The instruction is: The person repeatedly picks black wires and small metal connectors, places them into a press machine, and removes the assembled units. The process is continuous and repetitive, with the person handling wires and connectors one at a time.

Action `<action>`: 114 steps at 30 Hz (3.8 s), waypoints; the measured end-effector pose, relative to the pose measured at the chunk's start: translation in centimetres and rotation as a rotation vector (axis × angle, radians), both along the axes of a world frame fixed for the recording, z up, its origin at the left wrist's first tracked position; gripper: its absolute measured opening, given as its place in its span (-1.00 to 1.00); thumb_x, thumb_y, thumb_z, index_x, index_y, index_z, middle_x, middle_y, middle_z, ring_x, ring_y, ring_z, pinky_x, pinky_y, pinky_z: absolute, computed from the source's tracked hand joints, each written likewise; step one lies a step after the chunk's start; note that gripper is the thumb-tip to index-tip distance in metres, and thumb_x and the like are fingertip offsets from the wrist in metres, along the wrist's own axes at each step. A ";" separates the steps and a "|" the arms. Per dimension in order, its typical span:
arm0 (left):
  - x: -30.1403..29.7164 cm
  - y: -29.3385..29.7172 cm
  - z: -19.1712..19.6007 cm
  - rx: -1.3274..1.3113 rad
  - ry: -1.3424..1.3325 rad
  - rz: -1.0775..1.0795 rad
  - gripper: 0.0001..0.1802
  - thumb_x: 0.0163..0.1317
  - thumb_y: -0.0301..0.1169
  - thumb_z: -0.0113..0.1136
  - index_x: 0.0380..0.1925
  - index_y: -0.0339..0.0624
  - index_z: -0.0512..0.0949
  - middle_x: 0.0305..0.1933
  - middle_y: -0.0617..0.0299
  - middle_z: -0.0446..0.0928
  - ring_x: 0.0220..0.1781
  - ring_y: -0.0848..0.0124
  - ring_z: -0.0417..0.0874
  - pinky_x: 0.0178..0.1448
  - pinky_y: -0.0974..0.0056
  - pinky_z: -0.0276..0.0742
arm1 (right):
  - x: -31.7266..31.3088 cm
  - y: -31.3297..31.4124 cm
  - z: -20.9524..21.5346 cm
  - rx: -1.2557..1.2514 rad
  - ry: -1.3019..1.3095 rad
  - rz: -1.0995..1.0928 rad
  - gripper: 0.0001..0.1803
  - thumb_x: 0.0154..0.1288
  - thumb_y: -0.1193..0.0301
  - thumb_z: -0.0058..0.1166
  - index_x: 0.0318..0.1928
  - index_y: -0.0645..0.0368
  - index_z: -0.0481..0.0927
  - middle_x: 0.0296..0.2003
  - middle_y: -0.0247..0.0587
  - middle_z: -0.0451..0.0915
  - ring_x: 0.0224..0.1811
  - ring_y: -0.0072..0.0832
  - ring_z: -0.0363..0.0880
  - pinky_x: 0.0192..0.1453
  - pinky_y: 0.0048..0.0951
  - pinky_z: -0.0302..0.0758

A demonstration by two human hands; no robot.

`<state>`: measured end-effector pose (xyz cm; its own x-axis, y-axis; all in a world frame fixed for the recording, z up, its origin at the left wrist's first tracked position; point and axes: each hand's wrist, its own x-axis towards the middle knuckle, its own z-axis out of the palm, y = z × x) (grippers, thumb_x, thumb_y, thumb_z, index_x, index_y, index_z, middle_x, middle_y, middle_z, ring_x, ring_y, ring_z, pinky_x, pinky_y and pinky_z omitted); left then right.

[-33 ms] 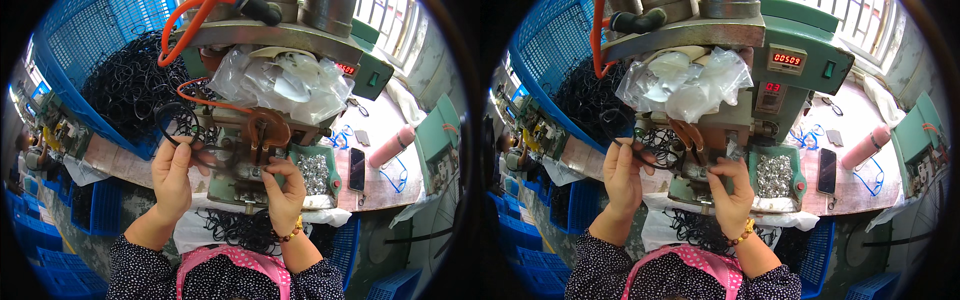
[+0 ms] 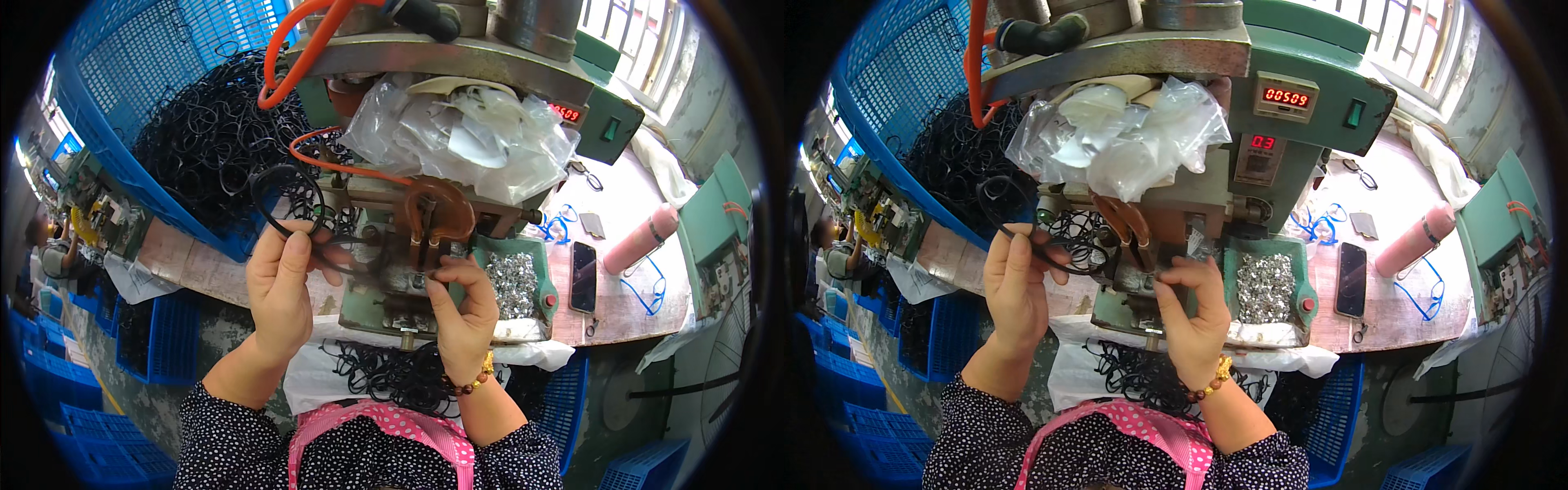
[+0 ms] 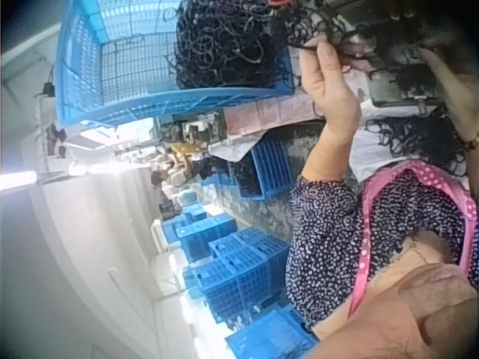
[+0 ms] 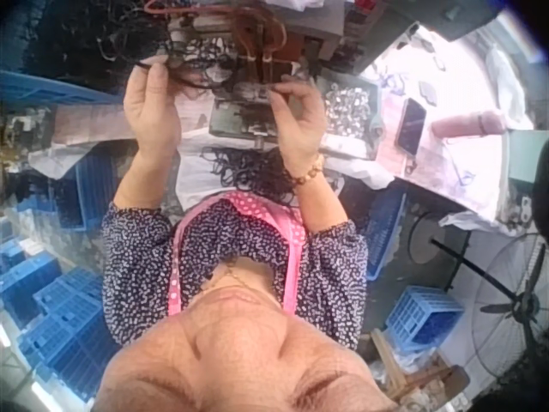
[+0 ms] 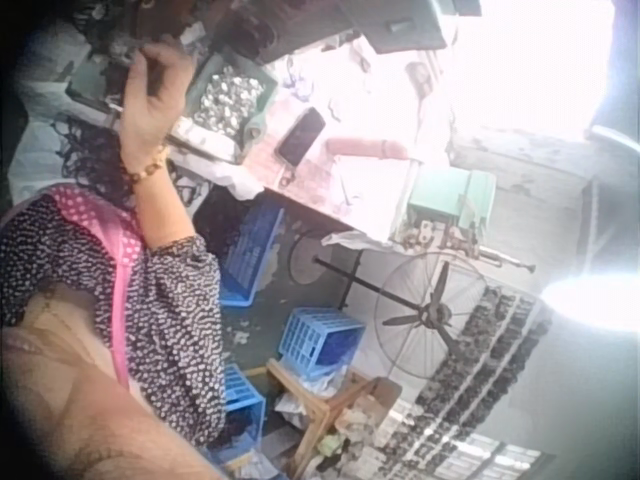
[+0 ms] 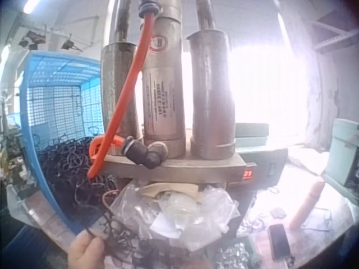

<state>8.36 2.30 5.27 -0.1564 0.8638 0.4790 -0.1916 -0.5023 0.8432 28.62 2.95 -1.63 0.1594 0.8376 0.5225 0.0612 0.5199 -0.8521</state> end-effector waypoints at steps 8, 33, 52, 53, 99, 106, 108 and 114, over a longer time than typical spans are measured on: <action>0.2 1.6 0.5 0.080 0.031 0.032 -0.76 0.59 -0.34 -0.03 0.06 -0.27 0.48 -0.03 0.13 0.62 -0.15 0.35 0.73 -0.22 0.37 0.59 | -0.9 0.3 -0.3 0.034 -0.028 0.008 -0.62 0.21 0.61 0.28 0.02 0.22 0.48 -0.15 -0.21 0.61 -0.03 -0.41 0.64 0.60 0.06 0.00; 4.4 -0.2 -1.0 0.062 0.505 -0.033 -0.86 0.30 -0.60 0.18 -0.18 -0.34 0.64 -0.39 0.05 0.58 -0.42 0.15 0.62 -0.31 0.22 0.50 | 5.6 -1.2 0.8 -0.117 0.240 -0.010 -0.74 0.43 0.70 0.01 0.09 0.32 0.49 -0.02 -0.10 0.66 0.10 -0.45 0.62 0.28 -0.43 0.46; 4.0 1.1 -1.6 0.427 0.761 0.020 -0.80 0.15 -0.55 0.35 -0.22 -0.35 0.59 -0.42 -0.02 0.55 -0.45 0.00 0.59 -0.41 0.10 0.45 | 10.9 -1.0 -5.5 -0.112 -0.956 -0.429 -0.77 0.19 0.43 0.28 -0.12 0.08 0.65 0.01 -0.23 0.62 0.36 -0.11 0.36 0.57 0.13 0.04; 4.1 1.1 -1.7 0.433 0.760 0.020 -0.79 0.15 -0.56 0.35 -0.21 -0.36 0.59 -0.42 -0.02 0.55 -0.45 -0.01 0.59 -0.41 0.09 0.45 | 10.7 -0.9 -5.4 -0.125 -0.950 -0.436 -0.80 0.19 0.43 0.28 -0.15 0.08 0.64 0.01 -0.23 0.62 0.36 -0.11 0.36 0.58 0.14 0.04; -1.8 -2.0 -1.4 0.075 0.210 0.143 -0.79 0.59 -0.44 -0.18 0.12 -0.27 0.24 -0.14 0.07 0.47 -0.32 0.46 0.57 -0.29 0.43 0.55 | 8.9 -0.1 -4.0 -0.114 -0.113 -0.175 -0.81 0.31 0.75 0.12 -0.14 0.26 0.64 -0.18 -0.32 0.58 -0.11 -0.56 0.51 0.04 -0.57 0.40; 0.5 -1.7 1.3 -0.018 0.067 -0.300 -0.74 0.58 -0.36 -0.04 0.10 -0.29 0.35 -0.22 0.11 0.60 -0.29 0.48 0.61 -0.21 0.41 0.53 | 5.3 0.2 0.3 -0.091 0.038 0.016 -0.83 0.29 0.69 0.16 -0.14 0.24 0.64 -0.16 -0.26 0.63 -0.03 -0.48 0.57 0.32 -0.35 0.36; 0.7 -2.1 1.5 0.006 0.106 -0.281 -0.77 0.57 -0.38 -0.03 0.08 -0.31 0.38 -0.21 0.13 0.60 -0.29 0.49 0.62 -0.19 0.41 0.53 | 4.3 0.3 1.4 -0.101 -0.069 0.029 -0.82 0.28 0.65 0.17 -0.12 0.22 0.63 -0.17 -0.27 0.64 -0.04 -0.49 0.59 0.43 -0.24 0.30; 0.5 1.0 1.3 0.052 0.121 0.101 -0.79 0.56 -0.37 0.04 -0.01 -0.31 0.49 -0.19 0.20 0.62 -0.28 0.55 0.62 -0.23 0.48 0.48 | 0.6 0.4 1.9 -0.164 0.086 0.189 -0.55 0.26 0.67 0.20 0.15 0.30 0.44 -0.17 -0.25 0.60 -0.07 -0.53 0.57 0.24 -0.39 0.43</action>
<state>8.84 3.25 6.56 -0.1801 0.8201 0.5431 -0.0363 -0.5573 0.8295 29.19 3.38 0.27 0.0298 0.9290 0.3690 -0.1004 0.3701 -0.9236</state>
